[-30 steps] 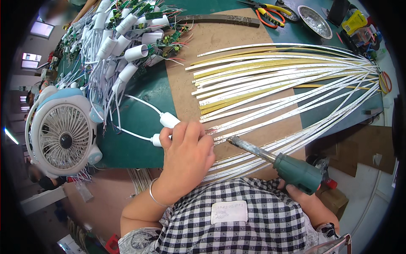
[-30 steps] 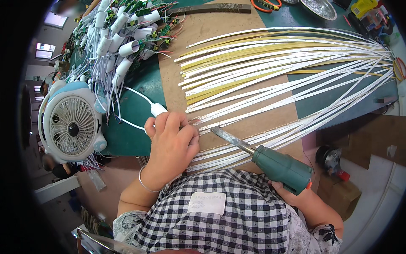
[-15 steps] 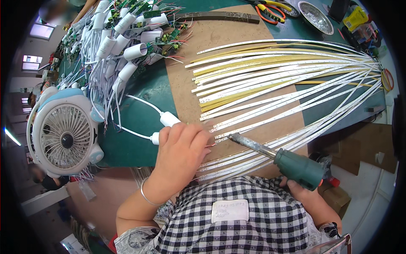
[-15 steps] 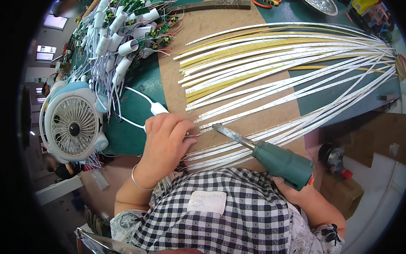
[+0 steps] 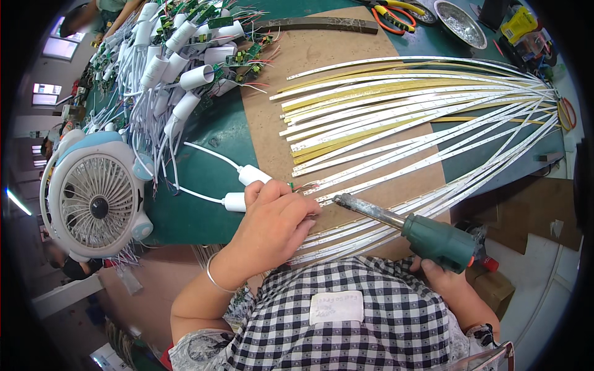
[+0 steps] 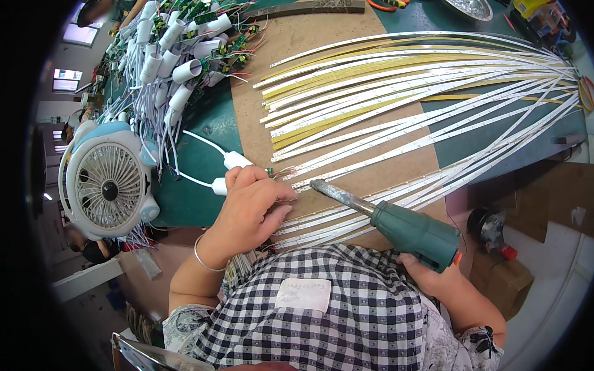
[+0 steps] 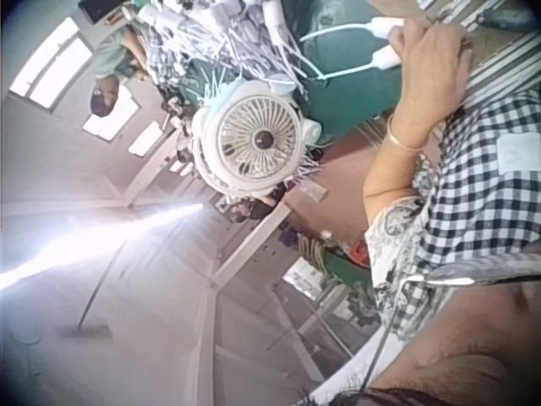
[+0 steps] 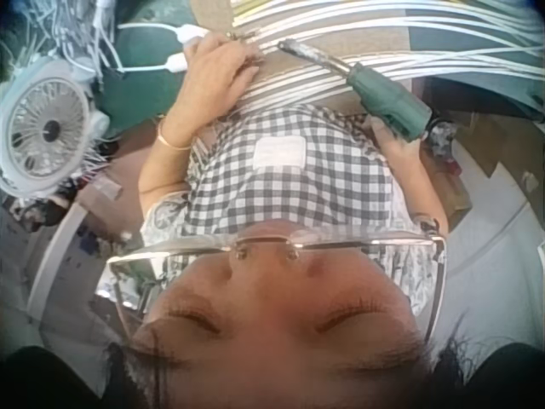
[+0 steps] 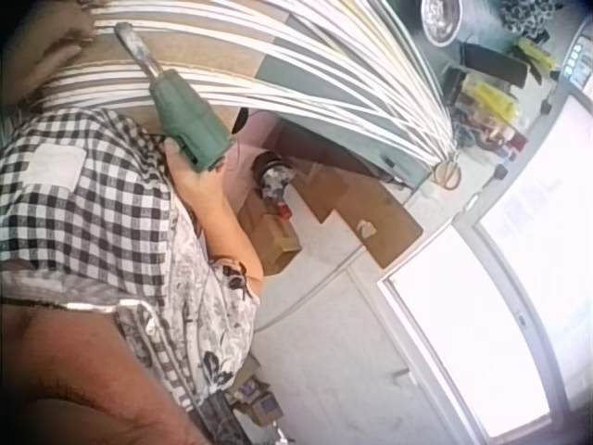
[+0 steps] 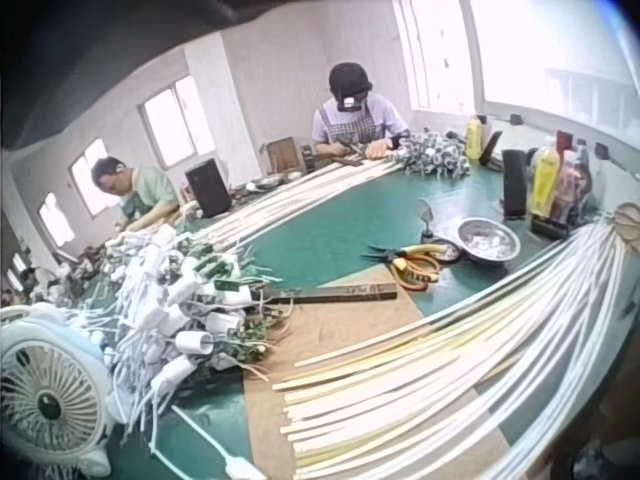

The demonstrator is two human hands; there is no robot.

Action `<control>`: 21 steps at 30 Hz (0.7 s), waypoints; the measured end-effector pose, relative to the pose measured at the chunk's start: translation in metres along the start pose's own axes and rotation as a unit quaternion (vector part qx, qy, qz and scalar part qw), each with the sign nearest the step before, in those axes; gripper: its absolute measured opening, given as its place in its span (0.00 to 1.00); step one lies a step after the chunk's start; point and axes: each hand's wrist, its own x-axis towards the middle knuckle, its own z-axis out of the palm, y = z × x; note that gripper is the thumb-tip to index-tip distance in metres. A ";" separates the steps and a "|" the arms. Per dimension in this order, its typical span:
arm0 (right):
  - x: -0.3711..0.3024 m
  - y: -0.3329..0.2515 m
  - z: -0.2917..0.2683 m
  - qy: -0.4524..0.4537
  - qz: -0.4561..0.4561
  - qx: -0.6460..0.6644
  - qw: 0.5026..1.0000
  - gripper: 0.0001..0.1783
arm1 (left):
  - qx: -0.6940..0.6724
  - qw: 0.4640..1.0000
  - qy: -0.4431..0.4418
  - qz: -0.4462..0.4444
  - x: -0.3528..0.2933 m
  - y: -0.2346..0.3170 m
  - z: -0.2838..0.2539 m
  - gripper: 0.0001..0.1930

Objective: The person aligns wires from power driver units to LED strips by hand and solders the connection points using a soldering gun.

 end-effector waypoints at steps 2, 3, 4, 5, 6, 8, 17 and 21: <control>0.000 -0.001 0.001 0.011 0.000 0.000 1.000 0.18 | 0.000 1.000 0.005 0.005 0.000 -0.002 0.003 0.10; 0.001 -0.001 0.000 0.009 -0.005 0.000 1.000 0.18 | -0.002 1.000 0.015 0.011 0.000 -0.002 0.004 0.10; 0.001 -0.001 0.000 -0.003 0.008 -0.015 1.000 0.24 | 0.008 0.999 0.035 0.030 0.000 -0.003 0.006 0.09; 0.001 -0.002 -0.001 -0.014 0.022 -0.031 0.999 0.30 | 0.017 0.997 0.055 0.049 0.000 -0.003 0.008 0.09; 0.001 -0.002 -0.001 -0.014 0.022 -0.031 0.999 0.30 | 0.017 0.997 0.055 0.050 0.000 -0.003 0.010 0.09; 0.000 -0.003 -0.001 -0.014 0.042 -0.024 0.999 0.30 | 0.046 0.995 0.073 0.051 0.000 -0.002 0.011 0.10; -0.001 0.000 0.000 0.000 0.037 -0.002 0.999 0.28 | 0.019 1.000 0.013 -0.001 -0.001 0.001 0.001 0.11; 0.000 0.001 0.000 -0.003 0.019 0.003 1.000 0.28 | 0.032 0.999 0.019 0.036 0.002 -0.005 0.002 0.10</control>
